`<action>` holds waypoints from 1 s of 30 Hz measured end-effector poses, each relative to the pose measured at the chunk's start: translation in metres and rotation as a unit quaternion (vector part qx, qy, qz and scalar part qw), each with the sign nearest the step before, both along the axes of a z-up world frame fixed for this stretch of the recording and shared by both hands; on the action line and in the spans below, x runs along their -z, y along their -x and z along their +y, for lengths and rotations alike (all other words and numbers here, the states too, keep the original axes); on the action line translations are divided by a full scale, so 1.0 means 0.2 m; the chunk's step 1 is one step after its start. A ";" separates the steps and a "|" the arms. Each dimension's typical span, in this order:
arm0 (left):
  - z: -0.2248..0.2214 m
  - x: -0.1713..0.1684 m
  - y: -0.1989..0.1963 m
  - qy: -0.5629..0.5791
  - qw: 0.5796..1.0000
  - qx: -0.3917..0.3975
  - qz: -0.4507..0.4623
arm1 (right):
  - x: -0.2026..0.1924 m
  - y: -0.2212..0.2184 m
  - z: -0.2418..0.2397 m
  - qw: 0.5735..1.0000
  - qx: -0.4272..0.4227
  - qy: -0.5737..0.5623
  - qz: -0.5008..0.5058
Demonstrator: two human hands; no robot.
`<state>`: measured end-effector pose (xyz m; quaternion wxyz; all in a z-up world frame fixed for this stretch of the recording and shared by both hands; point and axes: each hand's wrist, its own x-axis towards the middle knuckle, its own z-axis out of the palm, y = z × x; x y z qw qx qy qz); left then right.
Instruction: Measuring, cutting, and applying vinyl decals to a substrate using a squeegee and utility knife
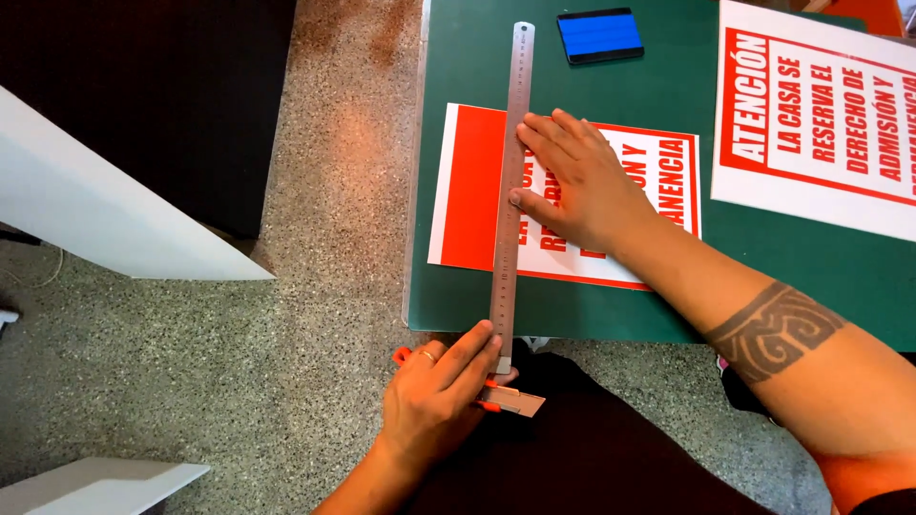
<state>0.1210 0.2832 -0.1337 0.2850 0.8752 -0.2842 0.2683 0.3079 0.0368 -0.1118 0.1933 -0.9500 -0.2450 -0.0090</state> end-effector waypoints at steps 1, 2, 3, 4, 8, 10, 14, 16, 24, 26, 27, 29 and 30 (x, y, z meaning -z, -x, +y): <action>0.00 0.00 0.00 -0.002 1.000 0.001 -0.001 | 0.00 0.00 0.00 1.000 -0.002 -0.003 -0.004; 0.00 0.00 0.00 -0.002 1.000 0.001 -0.002 | 0.00 0.00 0.00 1.000 -0.002 -0.003 -0.004; 0.00 0.00 0.00 0.005 1.000 0.004 0.002 | 0.01 0.00 0.00 1.000 -0.003 -0.004 -0.007; 0.00 0.00 0.00 0.013 1.000 0.009 0.005 | 0.01 0.00 -0.01 1.000 -0.004 -0.005 -0.009; 0.00 -0.01 -0.01 0.014 1.000 0.013 0.005 | 0.00 -0.01 0.00 1.000 -0.006 -0.002 -0.008; 0.00 -0.03 -0.01 0.021 1.000 0.018 0.001 | -0.03 0.00 0.00 1.000 -0.001 0.005 0.005; 0.00 0.00 0.00 0.012 1.000 0.014 0.005 | -0.03 -0.01 0.00 1.000 -0.002 0.018 0.018; -0.01 -0.01 0.00 0.019 1.000 0.002 0.005 | -0.03 -0.01 -0.01 1.000 -0.008 0.023 0.004; 0.01 0.01 0.01 0.022 1.000 0.006 0.011 | -0.06 0.00 0.01 0.999 -0.004 0.019 0.030; 0.00 0.00 0.01 0.026 0.999 0.013 0.016 | -0.06 0.00 0.01 0.999 0.002 0.022 0.035; 0.00 0.00 0.00 0.025 1.000 0.013 0.012 | -0.06 0.00 0.01 0.999 0.001 0.027 0.031; 0.00 -0.01 0.00 0.024 1.000 0.013 0.009 | -0.06 -0.02 0.01 0.999 0.000 0.031 0.028; 0.00 -0.01 0.00 0.010 1.000 0.008 0.006 | -0.06 -0.03 0.01 0.997 -0.005 0.063 0.033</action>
